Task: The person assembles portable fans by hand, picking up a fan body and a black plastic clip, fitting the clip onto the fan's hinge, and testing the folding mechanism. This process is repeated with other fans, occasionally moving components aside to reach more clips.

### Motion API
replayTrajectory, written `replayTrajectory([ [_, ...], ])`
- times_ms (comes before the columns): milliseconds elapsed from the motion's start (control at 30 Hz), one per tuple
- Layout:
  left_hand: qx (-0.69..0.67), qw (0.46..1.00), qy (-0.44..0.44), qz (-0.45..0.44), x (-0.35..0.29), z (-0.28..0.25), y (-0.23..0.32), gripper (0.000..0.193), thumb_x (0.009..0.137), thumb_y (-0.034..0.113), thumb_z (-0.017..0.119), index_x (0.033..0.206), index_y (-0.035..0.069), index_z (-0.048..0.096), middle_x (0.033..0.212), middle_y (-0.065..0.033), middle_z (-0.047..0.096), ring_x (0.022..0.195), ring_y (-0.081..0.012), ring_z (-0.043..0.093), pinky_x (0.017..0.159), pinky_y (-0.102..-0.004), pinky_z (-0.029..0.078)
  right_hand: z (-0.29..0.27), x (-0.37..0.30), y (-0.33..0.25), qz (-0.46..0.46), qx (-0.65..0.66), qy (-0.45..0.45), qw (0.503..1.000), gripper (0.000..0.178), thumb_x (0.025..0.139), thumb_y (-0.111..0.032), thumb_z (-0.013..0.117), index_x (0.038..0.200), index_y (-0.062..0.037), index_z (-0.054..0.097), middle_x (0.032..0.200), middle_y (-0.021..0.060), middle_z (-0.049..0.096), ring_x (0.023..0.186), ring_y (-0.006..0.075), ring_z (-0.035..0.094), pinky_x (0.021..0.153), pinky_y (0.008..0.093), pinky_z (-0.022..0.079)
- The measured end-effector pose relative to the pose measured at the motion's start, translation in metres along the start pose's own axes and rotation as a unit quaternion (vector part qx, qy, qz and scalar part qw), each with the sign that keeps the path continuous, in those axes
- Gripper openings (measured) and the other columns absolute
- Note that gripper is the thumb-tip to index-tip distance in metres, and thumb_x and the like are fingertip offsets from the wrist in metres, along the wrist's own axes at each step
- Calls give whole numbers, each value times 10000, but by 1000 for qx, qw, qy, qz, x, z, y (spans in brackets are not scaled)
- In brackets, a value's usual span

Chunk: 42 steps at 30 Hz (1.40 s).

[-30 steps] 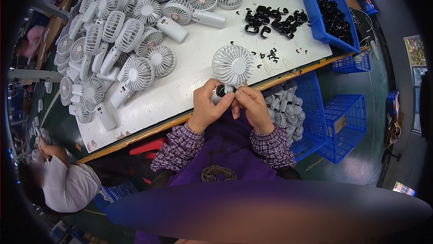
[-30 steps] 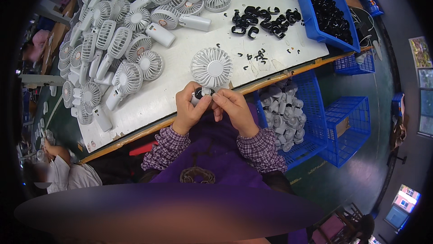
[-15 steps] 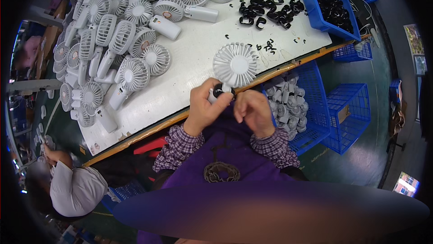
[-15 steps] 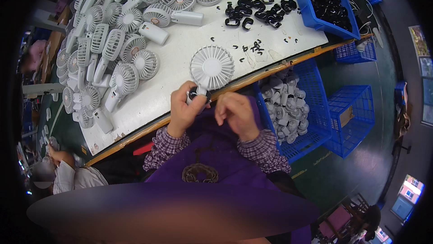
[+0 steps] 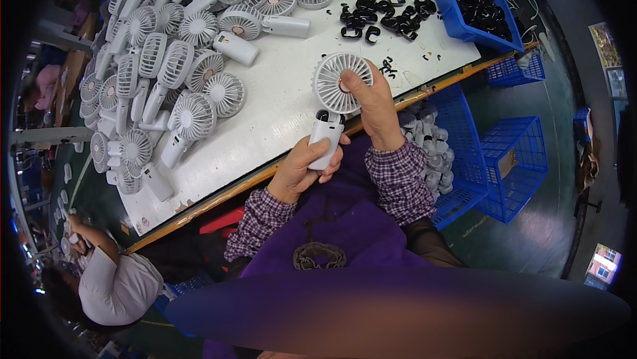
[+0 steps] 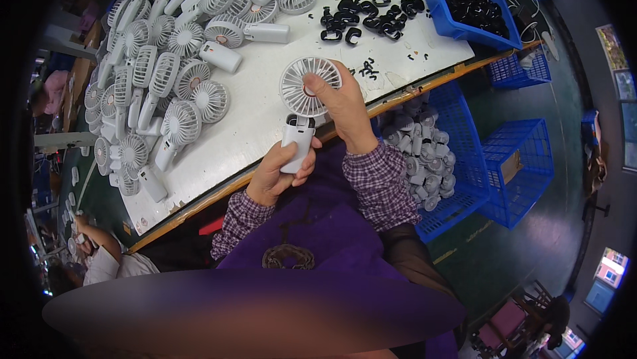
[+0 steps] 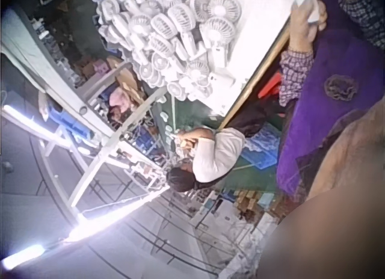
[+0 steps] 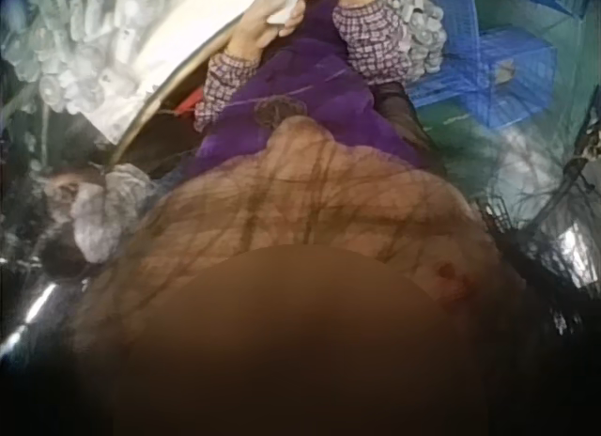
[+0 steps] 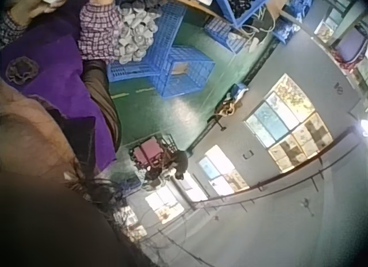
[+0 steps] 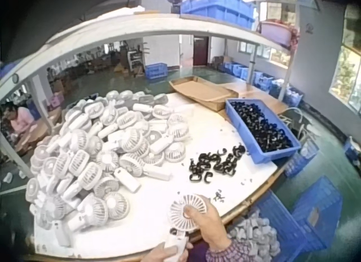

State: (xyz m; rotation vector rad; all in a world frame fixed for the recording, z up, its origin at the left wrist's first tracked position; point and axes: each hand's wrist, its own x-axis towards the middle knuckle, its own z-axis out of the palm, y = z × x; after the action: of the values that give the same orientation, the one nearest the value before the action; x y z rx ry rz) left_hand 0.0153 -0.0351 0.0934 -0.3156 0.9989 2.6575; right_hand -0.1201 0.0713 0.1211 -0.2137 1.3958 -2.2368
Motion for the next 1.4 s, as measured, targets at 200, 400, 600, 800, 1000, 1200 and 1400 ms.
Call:
replayTrajectory([
  [200,-290,929,-223,-57,7,-23,-18,451,882,298,478,1059,-116,503,577,-114,509,354,-139,431,298,-227,337,-12,-31,33,121,203,-176,956,621,816,-234,695,1291,30,395,1166,200,578,1102,345,569,947,429,475],
  [400,-286,958,-5,-22,-23,26,5,419,860,278,463,945,-130,509,550,-157,502,299,-170,386,251,-239,293,11,-62,42,155,323,-165,919,490,922,-254,527,1288,40,387,1186,192,537,1034,350,597,899,448,502],
  [600,-258,962,-69,-48,-23,35,3,278,886,204,500,899,-71,533,590,-150,521,349,-169,416,266,-243,284,-4,-76,44,119,305,-159,932,519,953,-389,441,1303,-10,379,1210,118,500,1021,336,593,1012,586,366],
  [800,-128,988,-75,-41,-22,31,-14,285,872,255,524,967,-14,521,574,-132,537,336,-155,434,287,-232,308,-11,-90,42,87,303,-142,938,540,911,-361,527,1300,-16,380,1176,117,512,970,308,605,1008,595,363],
  [1000,375,895,206,129,-72,-19,51,172,857,147,644,968,15,647,829,-51,666,728,-95,619,615,-232,501,-96,-88,27,-45,309,-25,950,492,940,-321,462,1303,5,394,1118,174,558,929,367,607,849,452,499],
  [1200,723,371,509,286,-149,-87,117,408,728,187,719,1083,47,574,1009,-119,611,974,-317,551,827,-398,439,-291,-87,114,93,153,371,911,254,954,-252,445,1047,-26,514,883,109,589,724,221,584,619,342,507],
  [1400,769,362,500,166,-140,-120,128,569,690,244,747,1176,53,520,1060,-135,594,1031,-324,527,848,-423,407,-387,-78,182,66,233,464,852,188,964,-205,438,984,-29,503,787,88,546,645,196,514,531,336,475],
])
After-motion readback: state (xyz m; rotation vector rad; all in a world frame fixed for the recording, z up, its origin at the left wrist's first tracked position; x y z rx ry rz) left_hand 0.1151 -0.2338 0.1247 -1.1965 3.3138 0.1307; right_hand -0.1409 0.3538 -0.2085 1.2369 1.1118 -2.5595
